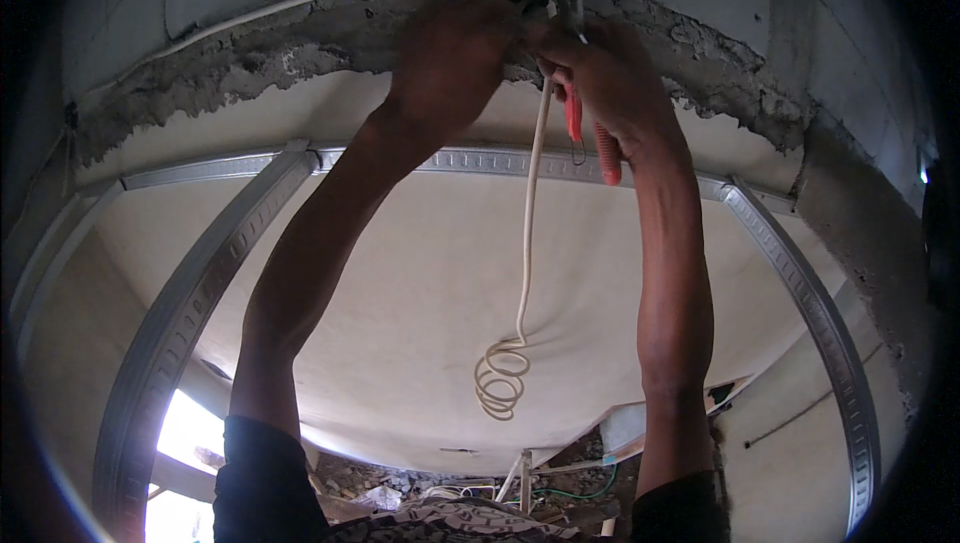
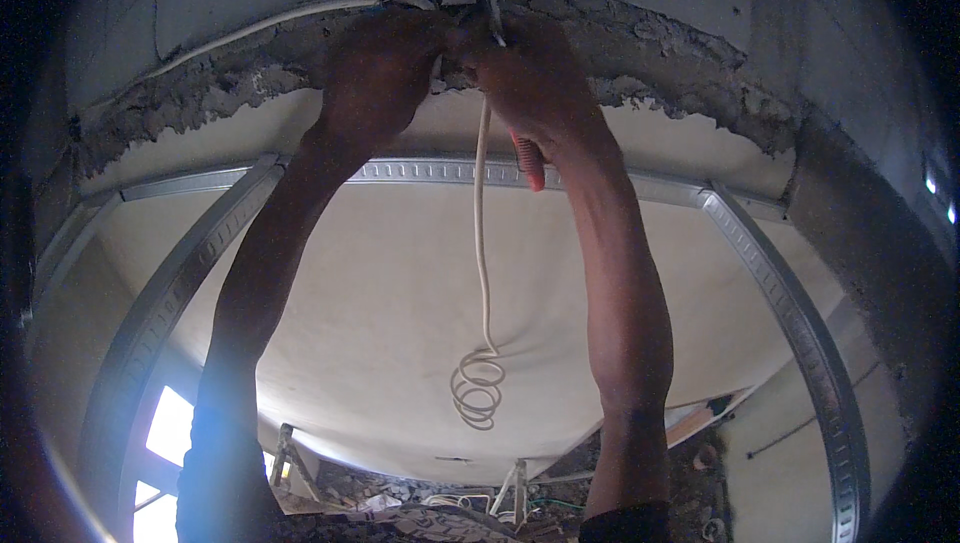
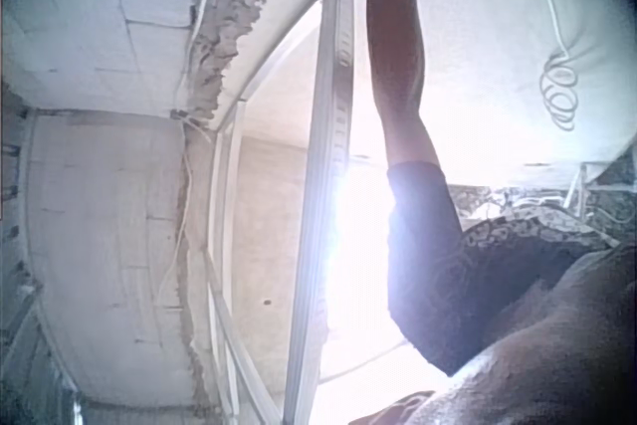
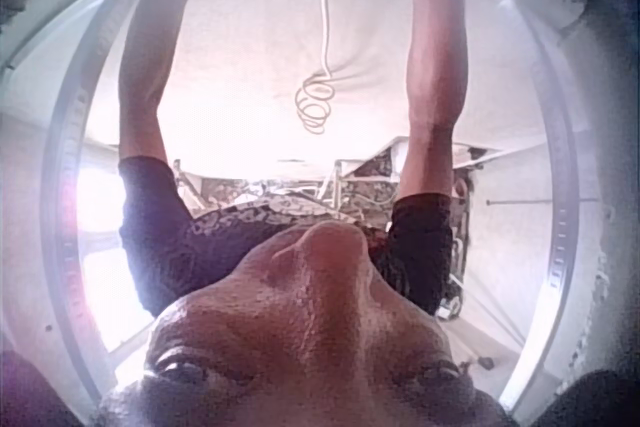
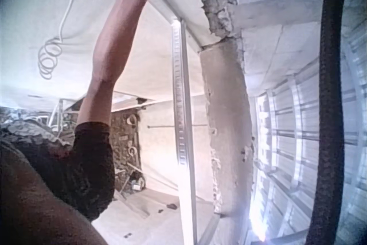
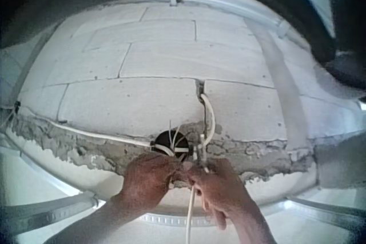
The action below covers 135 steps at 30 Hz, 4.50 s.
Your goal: The person strips the outer sheath of a white electrical cable and twists the exposed conductors together with other wires in a ceiling junction box. The person uses a red-handled tool to strip the cable and then uses both hands to twist and arrange the wires.
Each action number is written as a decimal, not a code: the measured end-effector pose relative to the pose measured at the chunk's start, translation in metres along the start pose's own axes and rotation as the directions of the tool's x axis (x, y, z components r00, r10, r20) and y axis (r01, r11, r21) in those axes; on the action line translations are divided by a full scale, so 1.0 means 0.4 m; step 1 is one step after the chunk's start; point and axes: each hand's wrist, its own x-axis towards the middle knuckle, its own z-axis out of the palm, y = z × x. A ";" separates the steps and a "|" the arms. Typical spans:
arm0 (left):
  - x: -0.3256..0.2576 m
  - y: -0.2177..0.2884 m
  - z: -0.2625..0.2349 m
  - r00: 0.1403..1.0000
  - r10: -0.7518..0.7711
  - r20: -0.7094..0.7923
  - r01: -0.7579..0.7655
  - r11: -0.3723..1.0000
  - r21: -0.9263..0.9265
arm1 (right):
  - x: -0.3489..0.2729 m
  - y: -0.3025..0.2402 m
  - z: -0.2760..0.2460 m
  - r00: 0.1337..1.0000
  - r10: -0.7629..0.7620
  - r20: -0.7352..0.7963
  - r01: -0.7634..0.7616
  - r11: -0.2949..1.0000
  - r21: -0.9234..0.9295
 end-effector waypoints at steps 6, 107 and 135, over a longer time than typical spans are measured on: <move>-0.016 -0.034 -0.006 0.984 -0.165 -0.072 0.131 0.928 -0.349 | 0.048 0.033 0.010 0.917 -0.309 -0.252 0.209 0.910 -0.358; 0.119 -0.043 0.019 0.938 -0.143 0.316 0.040 0.949 0.313 | -0.012 0.087 0.047 0.968 -0.125 -0.219 0.058 0.956 -0.289; 0.232 -0.012 -0.107 0.640 -0.323 0.697 0.500 0.864 -0.058 | 0.069 -0.054 -0.082 0.948 0.311 -0.070 -0.318 0.912 -0.260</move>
